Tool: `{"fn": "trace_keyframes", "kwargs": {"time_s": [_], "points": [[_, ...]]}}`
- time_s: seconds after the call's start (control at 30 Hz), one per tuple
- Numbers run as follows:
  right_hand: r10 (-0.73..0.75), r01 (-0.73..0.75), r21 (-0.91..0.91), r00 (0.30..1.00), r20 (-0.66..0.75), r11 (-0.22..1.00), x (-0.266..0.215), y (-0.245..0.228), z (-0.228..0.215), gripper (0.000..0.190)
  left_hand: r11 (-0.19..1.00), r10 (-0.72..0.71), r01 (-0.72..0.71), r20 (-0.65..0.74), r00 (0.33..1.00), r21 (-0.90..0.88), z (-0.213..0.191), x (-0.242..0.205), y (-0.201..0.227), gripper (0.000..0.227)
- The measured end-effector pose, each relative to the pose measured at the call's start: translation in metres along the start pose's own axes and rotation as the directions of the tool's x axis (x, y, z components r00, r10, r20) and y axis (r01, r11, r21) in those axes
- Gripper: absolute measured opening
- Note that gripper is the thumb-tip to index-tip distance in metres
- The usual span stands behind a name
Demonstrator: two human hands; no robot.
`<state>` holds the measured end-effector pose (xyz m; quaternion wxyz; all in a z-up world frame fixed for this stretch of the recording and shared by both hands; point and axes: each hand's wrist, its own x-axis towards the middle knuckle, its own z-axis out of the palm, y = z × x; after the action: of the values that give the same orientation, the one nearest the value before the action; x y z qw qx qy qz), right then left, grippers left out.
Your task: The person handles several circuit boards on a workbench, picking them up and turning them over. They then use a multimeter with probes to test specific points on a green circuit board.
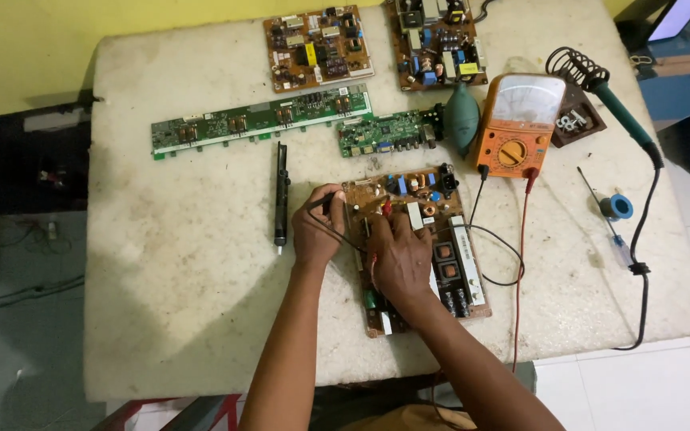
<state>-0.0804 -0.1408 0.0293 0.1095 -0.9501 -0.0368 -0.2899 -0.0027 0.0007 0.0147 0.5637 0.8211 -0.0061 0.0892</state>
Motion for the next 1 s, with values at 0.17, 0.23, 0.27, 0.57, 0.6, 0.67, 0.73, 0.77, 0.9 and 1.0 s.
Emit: {"fn": "trace_keyframes", "kwargs": {"time_s": [0.17, 0.23, 0.27, 0.57, 0.6, 0.67, 0.73, 0.77, 0.9, 1.0], "points": [[0.043, -0.028, 0.300, 0.998, -0.044, 0.953, -0.003, 0.021, 0.002, 0.025, 1.000, -0.001, 0.001, 0.010, 1.000, 0.024, 0.003, 0.000, -0.003, 0.019], [0.092, -0.063, 0.449, 0.995, -0.043, 0.891, 0.003, 0.023, -0.019, 0.024, 0.999, -0.010, 0.009, 0.016, 1.000, 0.044, 0.002, -0.001, -0.005, 0.020], [0.216, -0.124, 0.637, 0.974, -0.068, 0.761, 0.009, 0.020, -0.032, 0.023, 1.000, -0.004, 0.004, 0.020, 1.000, 0.030, 0.001, -0.002, -0.003, 0.022], [0.415, -0.330, 0.702, 0.908, 0.054, 0.631, -0.043, 0.053, -0.027, 0.014, 0.997, 0.059, -0.058, -0.016, 0.998, 0.053, 0.004, 0.000, -0.004, 0.016], [0.352, -0.295, 0.597, 0.936, 0.021, 0.746, -0.047, 0.054, -0.027, 0.010, 0.997, 0.059, -0.058, -0.013, 0.998, 0.045, 0.003, -0.001, -0.004, 0.017], [0.337, -0.281, 0.586, 0.941, 0.013, 0.760, -0.049, 0.056, -0.024, 0.012, 0.997, 0.050, -0.049, -0.012, 0.999, 0.052, 0.003, -0.002, -0.005, 0.017], [0.324, -0.264, 0.573, 0.946, -0.003, 0.776, -0.047, 0.054, -0.016, 0.014, 0.997, 0.050, -0.049, -0.008, 0.999, 0.055, 0.005, 0.001, -0.005, 0.017], [0.239, -0.129, 0.626, 0.966, -0.095, 0.769, -0.045, 0.050, -0.010, 0.009, 0.996, 0.061, -0.059, -0.020, 0.998, 0.073, 0.005, 0.001, -0.005, 0.016], [0.073, 0.038, 0.491, 0.976, -0.205, 0.871, -0.036, 0.056, -0.020, 0.013, 0.996, 0.072, -0.070, -0.033, 0.997, 0.061, 0.005, -0.001, -0.006, 0.015], [0.044, 0.047, 0.470, 0.983, -0.181, 0.882, -0.033, 0.055, -0.024, 0.015, 0.997, 0.056, -0.055, -0.024, 0.998, 0.053, 0.005, -0.001, -0.008, 0.015]]}}
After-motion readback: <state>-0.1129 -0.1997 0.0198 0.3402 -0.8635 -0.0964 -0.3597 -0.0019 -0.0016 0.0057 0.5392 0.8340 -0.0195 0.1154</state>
